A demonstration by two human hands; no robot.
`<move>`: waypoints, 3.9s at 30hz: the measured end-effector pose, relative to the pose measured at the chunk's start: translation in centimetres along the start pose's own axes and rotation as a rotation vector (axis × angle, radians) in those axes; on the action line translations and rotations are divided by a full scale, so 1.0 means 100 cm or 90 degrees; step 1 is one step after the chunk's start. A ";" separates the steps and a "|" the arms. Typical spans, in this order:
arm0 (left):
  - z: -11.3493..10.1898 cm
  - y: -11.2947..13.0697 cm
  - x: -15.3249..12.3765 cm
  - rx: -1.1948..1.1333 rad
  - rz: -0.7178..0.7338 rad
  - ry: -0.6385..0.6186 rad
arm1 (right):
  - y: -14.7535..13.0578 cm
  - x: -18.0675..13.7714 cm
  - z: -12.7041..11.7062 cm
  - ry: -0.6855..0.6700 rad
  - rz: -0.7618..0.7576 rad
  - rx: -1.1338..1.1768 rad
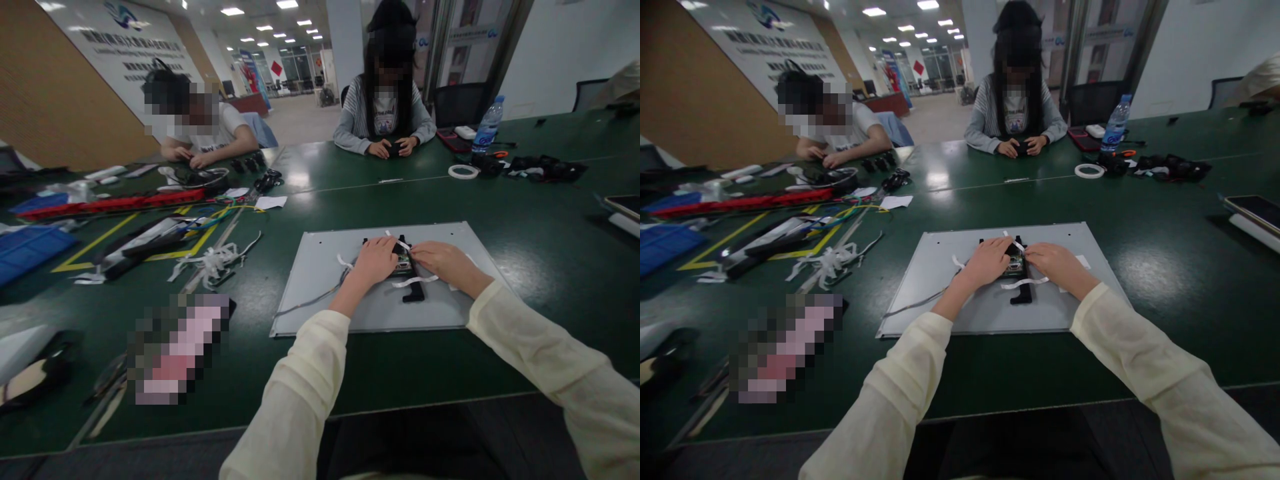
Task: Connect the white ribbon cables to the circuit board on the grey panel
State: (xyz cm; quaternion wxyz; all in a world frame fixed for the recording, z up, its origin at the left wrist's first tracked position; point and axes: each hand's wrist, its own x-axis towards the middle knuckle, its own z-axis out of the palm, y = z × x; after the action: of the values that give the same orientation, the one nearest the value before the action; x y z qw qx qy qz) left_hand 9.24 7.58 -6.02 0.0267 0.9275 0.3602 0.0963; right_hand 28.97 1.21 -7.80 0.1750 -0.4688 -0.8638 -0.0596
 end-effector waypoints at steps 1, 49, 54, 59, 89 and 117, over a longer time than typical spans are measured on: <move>0.000 0.000 0.000 0.000 0.001 0.000 | 0.000 0.000 0.000 0.001 0.002 0.006; -0.031 0.003 -0.014 -0.181 0.017 0.089 | -0.009 -0.011 -0.032 -0.099 0.196 0.275; -0.034 0.002 -0.031 -0.269 0.015 0.114 | -0.010 -0.012 -0.032 -0.140 0.181 0.316; -0.033 0.004 -0.035 -0.275 0.005 0.118 | -0.006 -0.012 -0.029 -0.154 0.191 0.334; -0.021 0.032 -0.048 -0.578 -0.065 -0.068 | -0.017 -0.010 -0.045 -0.219 0.335 0.617; -0.018 0.044 -0.052 -0.287 -0.116 -0.032 | -0.019 -0.008 -0.048 -0.324 0.362 0.453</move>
State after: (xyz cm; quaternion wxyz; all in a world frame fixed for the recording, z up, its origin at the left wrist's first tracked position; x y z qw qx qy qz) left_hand 8.05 0.75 -4.58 0.2504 0.8638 0.4112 0.1487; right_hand 28.96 -1.80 -3.48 0.1170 -0.5964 -0.6841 0.4032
